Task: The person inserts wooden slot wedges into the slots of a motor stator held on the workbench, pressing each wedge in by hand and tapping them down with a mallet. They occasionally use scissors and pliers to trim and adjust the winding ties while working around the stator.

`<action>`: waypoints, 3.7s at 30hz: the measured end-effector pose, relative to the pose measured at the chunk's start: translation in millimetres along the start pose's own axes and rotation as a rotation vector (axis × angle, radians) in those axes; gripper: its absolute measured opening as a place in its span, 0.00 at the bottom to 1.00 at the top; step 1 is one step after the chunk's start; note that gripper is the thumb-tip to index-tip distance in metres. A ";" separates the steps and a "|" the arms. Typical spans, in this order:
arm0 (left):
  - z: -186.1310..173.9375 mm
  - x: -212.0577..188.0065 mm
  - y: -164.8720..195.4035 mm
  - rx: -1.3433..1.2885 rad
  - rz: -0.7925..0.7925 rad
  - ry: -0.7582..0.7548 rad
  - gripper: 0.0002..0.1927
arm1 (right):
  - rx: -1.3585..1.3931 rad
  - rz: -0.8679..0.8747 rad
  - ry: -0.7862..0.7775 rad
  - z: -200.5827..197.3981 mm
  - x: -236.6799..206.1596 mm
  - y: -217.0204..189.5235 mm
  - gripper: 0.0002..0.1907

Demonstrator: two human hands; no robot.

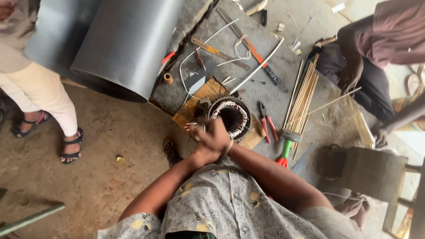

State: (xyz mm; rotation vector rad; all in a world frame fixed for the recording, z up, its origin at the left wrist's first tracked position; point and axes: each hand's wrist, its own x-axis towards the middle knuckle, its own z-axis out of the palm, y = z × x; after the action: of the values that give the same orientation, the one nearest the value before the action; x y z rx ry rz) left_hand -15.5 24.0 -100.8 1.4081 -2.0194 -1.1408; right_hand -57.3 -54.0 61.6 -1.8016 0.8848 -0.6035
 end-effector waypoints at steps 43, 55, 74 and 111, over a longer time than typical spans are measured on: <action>-33.8 -4.4 58.6 0.605 0.095 -0.211 0.18 | 0.472 0.534 1.106 -137.7 -91.9 162.8 0.39; -54.8 -5.1 85.3 0.616 0.066 -0.289 0.20 | -0.622 -0.359 -0.103 -79.5 -92.7 81.7 0.16; -95.8 45.1 55.2 0.491 -0.235 -0.152 0.11 | -0.304 0.016 0.005 -60.3 -131.0 98.0 0.15; -53.8 47.8 45.6 0.431 -0.212 0.130 0.35 | -0.902 0.175 -0.908 -78.2 -5.5 97.6 0.10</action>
State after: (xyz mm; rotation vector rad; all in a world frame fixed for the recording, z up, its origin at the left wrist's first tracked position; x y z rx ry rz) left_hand -21.0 -33.5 -38.1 1.8891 -2.1431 -0.6883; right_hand -147.2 -116.2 0.6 -2.3832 0.6674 0.8407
